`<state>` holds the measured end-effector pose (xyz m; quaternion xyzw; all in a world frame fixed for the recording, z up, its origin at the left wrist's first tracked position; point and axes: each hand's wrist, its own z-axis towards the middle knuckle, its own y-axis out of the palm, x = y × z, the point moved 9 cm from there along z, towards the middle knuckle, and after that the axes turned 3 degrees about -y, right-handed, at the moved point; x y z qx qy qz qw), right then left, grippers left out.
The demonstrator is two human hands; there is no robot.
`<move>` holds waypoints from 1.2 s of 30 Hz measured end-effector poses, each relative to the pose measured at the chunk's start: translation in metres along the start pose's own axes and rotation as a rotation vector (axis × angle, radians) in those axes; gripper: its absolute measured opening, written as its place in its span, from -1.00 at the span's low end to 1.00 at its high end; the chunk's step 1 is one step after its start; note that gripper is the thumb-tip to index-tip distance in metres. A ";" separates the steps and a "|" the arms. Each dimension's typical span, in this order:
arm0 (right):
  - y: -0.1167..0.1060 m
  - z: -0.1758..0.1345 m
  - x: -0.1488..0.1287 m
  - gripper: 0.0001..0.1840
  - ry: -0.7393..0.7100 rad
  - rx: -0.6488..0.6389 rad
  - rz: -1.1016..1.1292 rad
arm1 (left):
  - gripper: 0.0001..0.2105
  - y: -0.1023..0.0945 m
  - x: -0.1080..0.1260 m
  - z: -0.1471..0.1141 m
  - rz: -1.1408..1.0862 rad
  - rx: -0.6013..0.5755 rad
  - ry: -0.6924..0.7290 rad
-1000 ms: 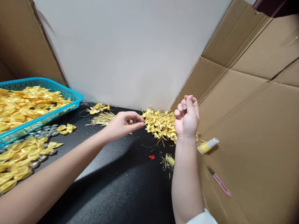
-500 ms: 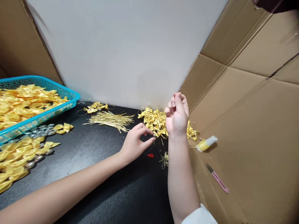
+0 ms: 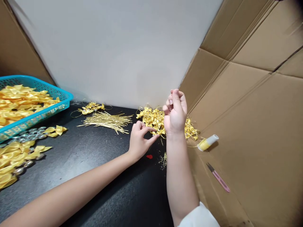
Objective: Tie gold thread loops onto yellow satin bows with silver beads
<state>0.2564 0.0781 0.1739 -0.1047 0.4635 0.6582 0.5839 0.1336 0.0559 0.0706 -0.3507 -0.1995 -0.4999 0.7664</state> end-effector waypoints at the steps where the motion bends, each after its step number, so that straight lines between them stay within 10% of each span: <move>1: 0.000 0.001 0.000 -0.77 -0.007 -0.004 -0.011 | -0.87 -0.001 0.000 0.000 -0.007 0.006 0.001; 24: -0.007 0.004 0.008 -0.75 0.058 0.053 -0.078 | -0.94 0.017 -0.014 0.004 -0.123 -0.102 -0.142; 36: -0.015 0.011 0.002 -0.68 0.034 0.054 -0.098 | -0.76 0.029 -0.041 0.012 -0.341 -0.585 -0.124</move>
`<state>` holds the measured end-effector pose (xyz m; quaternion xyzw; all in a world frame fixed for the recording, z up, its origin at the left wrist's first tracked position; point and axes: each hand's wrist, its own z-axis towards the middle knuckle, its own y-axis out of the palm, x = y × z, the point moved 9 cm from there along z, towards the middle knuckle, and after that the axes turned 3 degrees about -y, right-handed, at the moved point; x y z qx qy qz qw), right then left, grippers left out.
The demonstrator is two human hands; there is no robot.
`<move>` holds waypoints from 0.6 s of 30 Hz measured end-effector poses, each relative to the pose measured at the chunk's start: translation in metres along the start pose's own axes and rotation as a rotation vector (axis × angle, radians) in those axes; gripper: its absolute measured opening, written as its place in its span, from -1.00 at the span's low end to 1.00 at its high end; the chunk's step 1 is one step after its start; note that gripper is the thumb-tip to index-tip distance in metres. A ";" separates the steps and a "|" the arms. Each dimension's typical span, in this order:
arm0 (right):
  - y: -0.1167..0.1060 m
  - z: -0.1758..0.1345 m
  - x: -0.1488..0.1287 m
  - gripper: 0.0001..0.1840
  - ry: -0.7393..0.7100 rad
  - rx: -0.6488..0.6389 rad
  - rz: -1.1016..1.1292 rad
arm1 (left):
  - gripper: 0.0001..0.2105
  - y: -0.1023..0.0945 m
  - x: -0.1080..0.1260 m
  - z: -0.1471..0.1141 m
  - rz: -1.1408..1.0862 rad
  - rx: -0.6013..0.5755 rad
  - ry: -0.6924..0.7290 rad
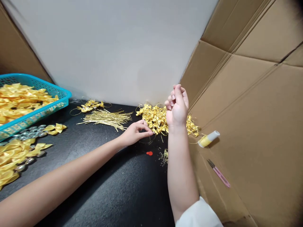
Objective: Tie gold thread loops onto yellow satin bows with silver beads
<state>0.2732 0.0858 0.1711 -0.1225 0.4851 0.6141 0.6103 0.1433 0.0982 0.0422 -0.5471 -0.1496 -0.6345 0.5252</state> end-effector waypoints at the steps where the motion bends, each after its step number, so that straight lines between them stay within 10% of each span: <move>1: 0.000 0.000 0.001 -0.69 0.002 -0.007 0.011 | -0.76 -0.001 -0.002 0.000 0.001 -0.030 -0.006; 18: 0.003 0.001 0.005 -0.77 0.006 -0.074 0.040 | -0.86 -0.007 -0.011 0.000 0.098 -0.232 -0.033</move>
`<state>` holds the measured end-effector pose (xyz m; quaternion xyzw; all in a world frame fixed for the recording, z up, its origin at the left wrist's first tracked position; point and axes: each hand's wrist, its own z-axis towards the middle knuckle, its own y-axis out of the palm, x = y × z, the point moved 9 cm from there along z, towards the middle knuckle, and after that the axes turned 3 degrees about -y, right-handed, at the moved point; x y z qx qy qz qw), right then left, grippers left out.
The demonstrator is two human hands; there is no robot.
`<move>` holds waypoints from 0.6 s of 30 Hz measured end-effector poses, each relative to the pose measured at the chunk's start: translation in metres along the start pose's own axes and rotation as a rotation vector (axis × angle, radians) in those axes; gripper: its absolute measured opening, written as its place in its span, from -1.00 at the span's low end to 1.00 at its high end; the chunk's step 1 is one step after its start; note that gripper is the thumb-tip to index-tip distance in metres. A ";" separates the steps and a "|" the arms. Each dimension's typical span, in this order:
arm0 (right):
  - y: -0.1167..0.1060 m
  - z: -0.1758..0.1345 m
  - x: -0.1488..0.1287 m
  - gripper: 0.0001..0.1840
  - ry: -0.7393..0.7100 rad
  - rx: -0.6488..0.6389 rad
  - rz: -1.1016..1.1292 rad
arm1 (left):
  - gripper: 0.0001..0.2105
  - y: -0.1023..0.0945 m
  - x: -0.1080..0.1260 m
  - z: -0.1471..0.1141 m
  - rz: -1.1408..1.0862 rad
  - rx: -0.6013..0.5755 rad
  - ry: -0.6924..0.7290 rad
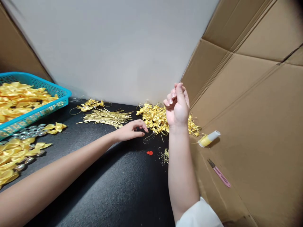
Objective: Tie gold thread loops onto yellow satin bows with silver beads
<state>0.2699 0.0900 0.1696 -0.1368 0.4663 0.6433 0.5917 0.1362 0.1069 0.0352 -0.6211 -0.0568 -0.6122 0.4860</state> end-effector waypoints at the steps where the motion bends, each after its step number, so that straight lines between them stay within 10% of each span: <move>1: 0.000 0.000 0.000 -0.77 0.004 0.002 -0.019 | -0.83 -0.003 0.002 0.001 -0.002 0.017 -0.004; 7: 0.000 0.000 0.003 -0.78 0.018 0.023 0.003 | -0.51 0.017 0.013 0.004 0.013 0.032 -0.005; 18: -0.004 0.002 0.004 -0.77 0.003 0.007 -0.043 | -0.71 0.047 0.005 0.017 -0.037 -0.079 0.008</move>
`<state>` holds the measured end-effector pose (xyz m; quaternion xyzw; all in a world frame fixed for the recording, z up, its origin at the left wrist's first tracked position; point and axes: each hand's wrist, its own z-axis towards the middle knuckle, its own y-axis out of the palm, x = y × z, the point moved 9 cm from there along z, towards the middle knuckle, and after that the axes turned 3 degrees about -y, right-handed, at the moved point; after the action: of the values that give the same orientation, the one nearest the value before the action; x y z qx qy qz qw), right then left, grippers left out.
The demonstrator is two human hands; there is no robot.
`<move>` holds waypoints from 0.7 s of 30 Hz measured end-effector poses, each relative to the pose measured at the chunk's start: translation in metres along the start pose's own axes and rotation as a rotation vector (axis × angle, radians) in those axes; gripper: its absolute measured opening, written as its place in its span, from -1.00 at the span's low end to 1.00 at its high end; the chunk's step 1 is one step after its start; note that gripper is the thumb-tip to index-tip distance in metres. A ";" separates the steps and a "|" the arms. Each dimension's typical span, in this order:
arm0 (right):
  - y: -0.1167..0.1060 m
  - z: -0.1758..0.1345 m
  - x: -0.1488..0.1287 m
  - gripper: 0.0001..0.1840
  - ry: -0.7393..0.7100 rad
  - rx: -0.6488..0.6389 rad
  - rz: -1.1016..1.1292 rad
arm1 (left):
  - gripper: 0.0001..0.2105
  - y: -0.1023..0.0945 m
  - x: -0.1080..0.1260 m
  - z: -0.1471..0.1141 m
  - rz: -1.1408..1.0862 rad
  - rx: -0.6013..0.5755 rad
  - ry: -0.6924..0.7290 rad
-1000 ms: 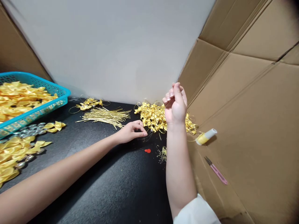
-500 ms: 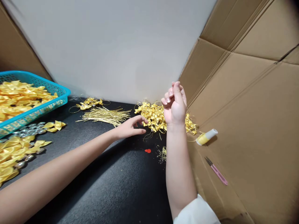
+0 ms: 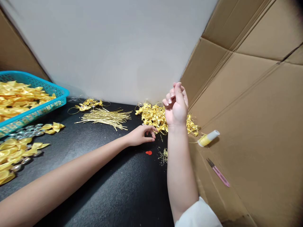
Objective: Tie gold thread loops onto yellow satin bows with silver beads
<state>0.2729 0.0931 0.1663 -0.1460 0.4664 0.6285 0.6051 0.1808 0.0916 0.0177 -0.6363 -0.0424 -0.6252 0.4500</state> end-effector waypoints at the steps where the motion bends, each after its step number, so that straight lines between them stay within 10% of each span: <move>1: 0.001 0.000 0.000 -0.77 -0.001 -0.014 0.000 | -0.73 0.000 0.000 0.000 -0.007 -0.004 -0.001; 21: 0.001 -0.001 -0.001 -0.78 0.018 -0.006 0.082 | -0.74 0.011 -0.012 -0.010 -0.128 -0.142 -0.077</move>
<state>0.2719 0.0921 0.1672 -0.1343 0.4753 0.6529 0.5742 0.1776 0.0850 -0.0004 -0.6861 -0.0560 -0.6292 0.3609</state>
